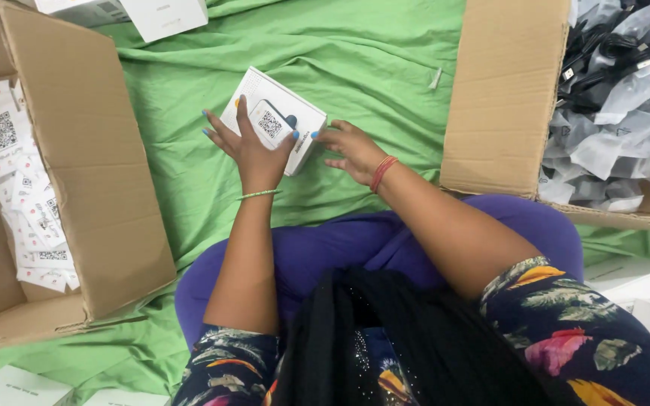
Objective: The person packs small electronic components into individual boxes.
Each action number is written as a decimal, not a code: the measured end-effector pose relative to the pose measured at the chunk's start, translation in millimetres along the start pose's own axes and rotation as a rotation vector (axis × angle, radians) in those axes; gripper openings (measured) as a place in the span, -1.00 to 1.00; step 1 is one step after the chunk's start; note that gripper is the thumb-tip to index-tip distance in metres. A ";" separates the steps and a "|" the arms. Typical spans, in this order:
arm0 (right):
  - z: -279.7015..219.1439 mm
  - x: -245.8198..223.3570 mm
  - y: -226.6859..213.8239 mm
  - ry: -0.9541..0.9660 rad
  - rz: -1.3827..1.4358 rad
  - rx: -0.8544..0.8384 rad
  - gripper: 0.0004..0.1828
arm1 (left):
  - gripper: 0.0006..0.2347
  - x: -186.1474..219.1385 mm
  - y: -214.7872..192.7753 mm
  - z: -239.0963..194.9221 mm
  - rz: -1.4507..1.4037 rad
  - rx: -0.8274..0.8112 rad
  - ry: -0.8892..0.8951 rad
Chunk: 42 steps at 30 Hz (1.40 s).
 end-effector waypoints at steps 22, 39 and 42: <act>-15.2 -26.6 -4.9 -0.281 0.143 0.054 -0.39 | 0.14 -0.5 23.8 -2.8 -0.135 -0.150 0.121; -26.0 -74.1 -50.0 -0.565 0.051 0.331 -0.47 | 0.24 64.1 -8.3 -3.4 0.086 -0.344 0.338; -59.8 -98.1 -26.6 -0.554 0.043 0.173 -0.52 | 0.21 61.3 -4.0 -5.6 0.091 -0.312 0.399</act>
Point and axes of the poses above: each hand's wrist, its own z-axis towards the middle knuckle, its own y-axis out of the palm, x = y × z, the point moved 7 cm from there along z, towards the middle knuckle, and after that the axes turned 8 degrees about y, right-handed, at the moved point
